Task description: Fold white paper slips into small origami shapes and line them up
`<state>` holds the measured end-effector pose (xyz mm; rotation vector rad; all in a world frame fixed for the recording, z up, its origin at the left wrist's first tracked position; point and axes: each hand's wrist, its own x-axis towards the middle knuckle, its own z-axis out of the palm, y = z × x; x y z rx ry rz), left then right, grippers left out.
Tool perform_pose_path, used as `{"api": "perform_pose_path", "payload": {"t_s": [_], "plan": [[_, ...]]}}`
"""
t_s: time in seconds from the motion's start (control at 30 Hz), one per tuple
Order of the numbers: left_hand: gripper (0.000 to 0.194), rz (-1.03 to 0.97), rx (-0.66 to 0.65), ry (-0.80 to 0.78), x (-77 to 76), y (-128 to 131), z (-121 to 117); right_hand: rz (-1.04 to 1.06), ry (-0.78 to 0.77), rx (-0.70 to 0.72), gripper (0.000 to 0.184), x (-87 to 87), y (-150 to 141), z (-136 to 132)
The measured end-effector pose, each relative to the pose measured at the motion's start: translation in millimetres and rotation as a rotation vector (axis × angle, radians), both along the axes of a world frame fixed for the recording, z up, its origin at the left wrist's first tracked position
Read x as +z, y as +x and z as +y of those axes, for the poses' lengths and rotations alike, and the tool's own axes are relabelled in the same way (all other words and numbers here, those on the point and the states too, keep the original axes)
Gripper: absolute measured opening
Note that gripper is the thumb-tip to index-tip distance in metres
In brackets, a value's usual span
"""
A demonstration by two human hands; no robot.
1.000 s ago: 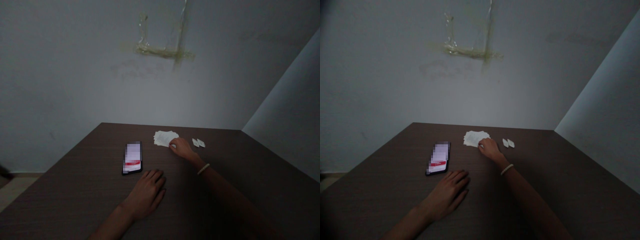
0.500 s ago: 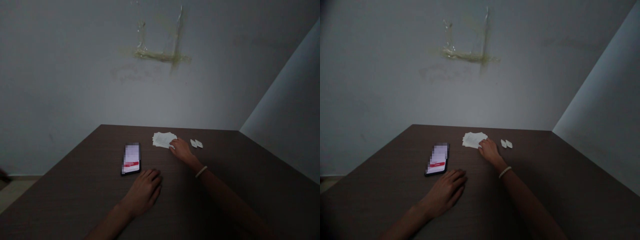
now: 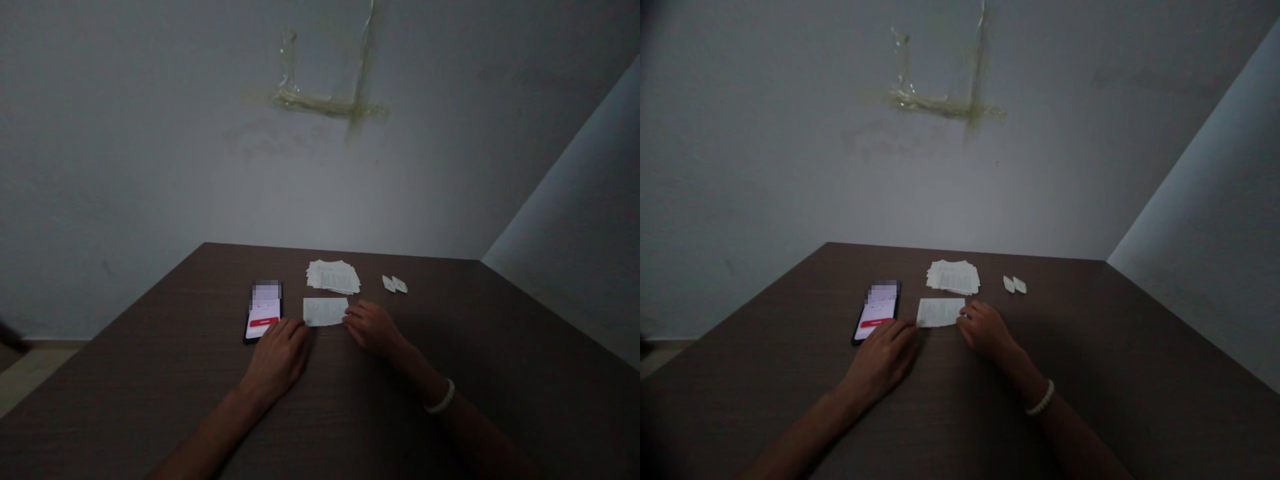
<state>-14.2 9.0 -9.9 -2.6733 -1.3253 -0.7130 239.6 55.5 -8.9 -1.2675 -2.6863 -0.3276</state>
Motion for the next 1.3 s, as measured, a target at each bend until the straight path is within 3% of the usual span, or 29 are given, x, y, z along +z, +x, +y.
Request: {"api": "perform_pose_path", "payload": {"t_s": [0.3,0.7,0.97,1.17,1.3], "plan": [[0.018,0.093,-0.089,-0.031,-1.0,1,5,0.130,-0.048,0.060,0.019,-3.9,9,-36],[0.022,0.161,-0.147,-0.089,3.6,0,8,0.281,-0.086,0.042,0.020,-10.1,13,-38],[0.025,0.140,-0.282,-0.077,8.1,5,2,0.332,-0.106,-0.003,0.020,-8.5,12,-41],[0.022,0.061,-0.289,-0.100,7.3,8,-4,0.432,-0.046,-0.194,0.024,-12.1,12,-41],[0.024,0.005,-0.265,-0.097,4.4,9,-5,0.543,-0.015,-0.348,0.017,-11.9,11,-40]]}}
